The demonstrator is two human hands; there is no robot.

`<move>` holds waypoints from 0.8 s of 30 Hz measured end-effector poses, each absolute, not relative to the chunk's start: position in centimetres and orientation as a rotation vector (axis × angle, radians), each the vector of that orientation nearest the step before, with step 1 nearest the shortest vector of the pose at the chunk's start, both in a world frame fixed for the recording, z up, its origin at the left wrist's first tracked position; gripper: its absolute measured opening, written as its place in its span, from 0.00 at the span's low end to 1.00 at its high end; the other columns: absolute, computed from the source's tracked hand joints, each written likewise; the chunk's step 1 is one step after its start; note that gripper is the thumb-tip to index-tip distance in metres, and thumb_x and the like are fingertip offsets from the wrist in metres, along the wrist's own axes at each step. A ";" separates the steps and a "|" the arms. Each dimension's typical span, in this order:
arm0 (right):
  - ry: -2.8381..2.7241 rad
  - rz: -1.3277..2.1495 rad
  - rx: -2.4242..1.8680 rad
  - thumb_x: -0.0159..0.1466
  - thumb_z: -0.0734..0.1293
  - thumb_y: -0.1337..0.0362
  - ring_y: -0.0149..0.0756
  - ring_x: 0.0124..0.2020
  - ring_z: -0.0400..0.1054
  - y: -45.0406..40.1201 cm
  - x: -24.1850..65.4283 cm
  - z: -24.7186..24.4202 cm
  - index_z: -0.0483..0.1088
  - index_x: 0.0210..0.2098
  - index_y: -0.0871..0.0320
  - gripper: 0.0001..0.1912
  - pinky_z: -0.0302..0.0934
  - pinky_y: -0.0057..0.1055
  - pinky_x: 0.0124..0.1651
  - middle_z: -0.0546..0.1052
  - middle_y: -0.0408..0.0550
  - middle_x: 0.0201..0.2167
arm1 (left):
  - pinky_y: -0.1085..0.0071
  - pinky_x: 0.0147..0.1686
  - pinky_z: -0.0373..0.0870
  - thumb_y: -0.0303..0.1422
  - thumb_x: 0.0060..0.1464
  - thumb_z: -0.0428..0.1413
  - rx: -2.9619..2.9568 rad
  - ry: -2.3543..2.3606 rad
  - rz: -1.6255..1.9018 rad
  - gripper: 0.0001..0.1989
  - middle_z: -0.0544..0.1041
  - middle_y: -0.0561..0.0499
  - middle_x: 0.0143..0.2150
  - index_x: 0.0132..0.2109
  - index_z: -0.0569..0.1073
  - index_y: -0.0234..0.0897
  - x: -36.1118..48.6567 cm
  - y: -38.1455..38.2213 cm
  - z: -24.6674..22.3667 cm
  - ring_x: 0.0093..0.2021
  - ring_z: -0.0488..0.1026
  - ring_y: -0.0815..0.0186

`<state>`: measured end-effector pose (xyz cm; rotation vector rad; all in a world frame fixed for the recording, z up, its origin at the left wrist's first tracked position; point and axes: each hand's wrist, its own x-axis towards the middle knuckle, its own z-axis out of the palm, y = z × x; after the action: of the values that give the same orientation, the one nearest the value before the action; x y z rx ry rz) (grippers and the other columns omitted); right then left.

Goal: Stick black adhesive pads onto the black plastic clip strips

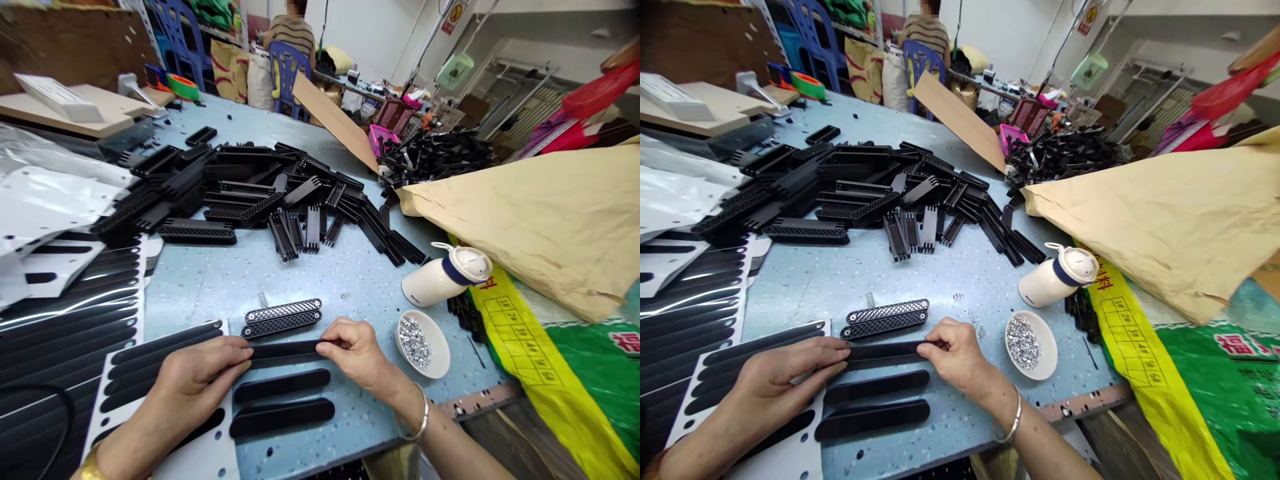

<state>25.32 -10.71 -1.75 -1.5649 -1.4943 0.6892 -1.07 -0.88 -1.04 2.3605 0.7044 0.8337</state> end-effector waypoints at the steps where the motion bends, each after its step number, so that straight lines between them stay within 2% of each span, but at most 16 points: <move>1: -1.519 0.701 -1.552 0.57 0.70 0.68 0.29 0.22 0.65 -10.5 25.5 -1.7 0.75 0.24 0.58 0.06 0.61 0.26 0.24 0.73 0.43 0.20 | 0.76 0.38 0.80 0.28 0.55 0.57 2.359 0.697 0.833 0.07 0.84 0.52 0.35 0.37 0.80 0.40 -1.0 -0.9 -1.0 0.35 0.82 0.66; 7: -1.635 0.652 -1.563 0.61 0.67 0.67 0.29 0.21 0.66 -9.9 25.7 -1.6 0.69 0.18 0.58 0.14 0.60 0.27 0.26 0.71 0.41 0.17 | 0.76 0.38 0.79 0.28 0.55 0.57 2.359 0.703 0.833 0.07 0.84 0.52 0.36 0.38 0.80 0.40 -0.9 -0.9 -1.1 0.36 0.82 0.65; 12: -1.690 0.571 -1.630 0.64 0.64 0.65 0.28 0.20 0.63 -9.9 25.7 -1.9 0.65 0.18 0.57 0.17 0.58 0.26 0.25 0.69 0.40 0.17 | 0.75 0.39 0.79 0.29 0.55 0.57 2.337 0.724 0.812 0.08 0.84 0.53 0.36 0.39 0.80 0.42 -1.1 -0.8 -1.5 0.37 0.82 0.65; 17: -1.693 0.572 -1.658 0.70 0.58 0.64 0.28 0.20 0.63 -9.9 25.6 -1.5 0.69 0.23 0.58 0.20 0.58 0.25 0.24 0.69 0.40 0.17 | 0.76 0.37 0.79 0.28 0.54 0.56 2.307 0.709 0.813 0.07 0.84 0.52 0.36 0.37 0.80 0.41 -1.0 -1.1 -0.8 0.35 0.82 0.65; 21: -1.808 0.457 -1.612 0.66 0.64 0.59 0.32 0.24 0.66 -9.4 24.4 -1.2 0.73 0.24 0.58 0.17 0.60 0.29 0.30 0.73 0.44 0.21 | 0.77 0.33 0.78 0.27 0.55 0.54 2.313 0.679 0.777 0.08 0.83 0.51 0.33 0.35 0.79 0.38 -0.6 -1.2 0.3 0.33 0.81 0.66; 24: -1.950 0.281 -1.581 0.67 0.64 0.58 0.32 0.23 0.65 -9.2 23.6 -1.0 0.70 0.19 0.57 0.21 0.59 0.31 0.31 0.72 0.44 0.19 | 0.76 0.34 0.78 0.27 0.55 0.53 2.343 0.686 0.733 0.10 0.83 0.51 0.34 0.36 0.79 0.39 -0.7 -1.2 0.9 0.33 0.81 0.66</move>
<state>23.61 -9.22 -1.04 -1.5814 -1.9497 0.2811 -0.68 -1.22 0.91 2.3432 0.6864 0.7332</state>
